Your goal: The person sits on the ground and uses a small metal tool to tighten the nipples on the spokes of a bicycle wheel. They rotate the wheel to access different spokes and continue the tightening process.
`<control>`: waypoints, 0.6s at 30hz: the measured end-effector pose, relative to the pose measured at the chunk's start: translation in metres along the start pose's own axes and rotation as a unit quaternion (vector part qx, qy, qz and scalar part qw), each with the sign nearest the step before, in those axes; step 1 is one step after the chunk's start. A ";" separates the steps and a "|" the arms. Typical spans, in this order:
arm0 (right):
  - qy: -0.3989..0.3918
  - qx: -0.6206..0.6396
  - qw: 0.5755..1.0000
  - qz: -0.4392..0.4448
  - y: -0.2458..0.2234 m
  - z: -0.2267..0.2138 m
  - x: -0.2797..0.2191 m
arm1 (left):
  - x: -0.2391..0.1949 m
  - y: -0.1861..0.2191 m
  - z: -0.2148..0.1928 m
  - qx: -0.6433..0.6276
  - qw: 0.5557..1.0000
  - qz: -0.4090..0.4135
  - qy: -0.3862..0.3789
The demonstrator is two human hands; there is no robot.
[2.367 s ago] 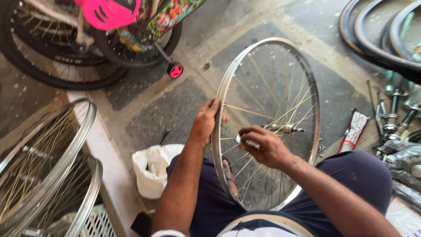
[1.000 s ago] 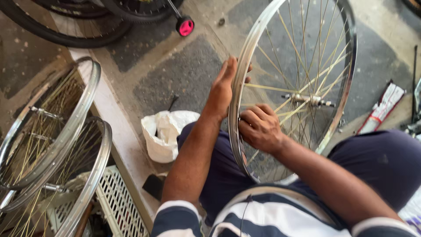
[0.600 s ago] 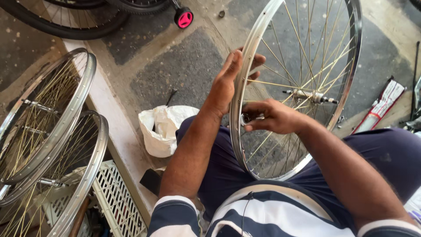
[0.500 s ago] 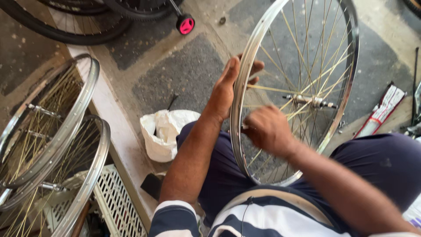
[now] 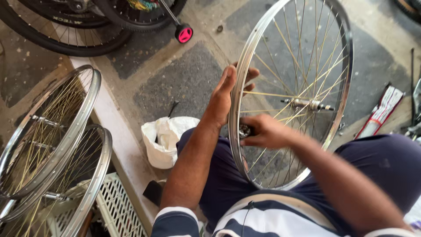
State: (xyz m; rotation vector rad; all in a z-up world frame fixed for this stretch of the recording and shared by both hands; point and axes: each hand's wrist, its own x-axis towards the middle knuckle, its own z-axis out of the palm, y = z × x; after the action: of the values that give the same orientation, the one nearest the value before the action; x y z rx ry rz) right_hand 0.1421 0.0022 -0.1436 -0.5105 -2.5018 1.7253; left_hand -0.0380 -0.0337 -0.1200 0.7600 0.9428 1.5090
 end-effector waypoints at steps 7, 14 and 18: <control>0.270 -0.207 0.934 -0.105 -0.016 0.030 -0.010 | -0.001 0.005 0.007 -0.003 1.000 -0.006 -0.006; 0.133 -0.070 0.978 -0.143 -0.002 0.007 -0.017 | 0.002 0.019 0.008 0.027 0.999 -0.005 -0.032; 0.069 -0.042 0.989 -0.127 -0.005 -0.004 -0.020 | 0.010 0.014 0.005 0.062 0.998 0.010 -0.016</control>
State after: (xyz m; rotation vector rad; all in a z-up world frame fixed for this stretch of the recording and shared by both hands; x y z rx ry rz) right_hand 0.1611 -0.0022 -0.1349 -0.2894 -2.4267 1.4477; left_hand -0.0414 -0.0239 -0.1057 0.8834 1.0152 1.4614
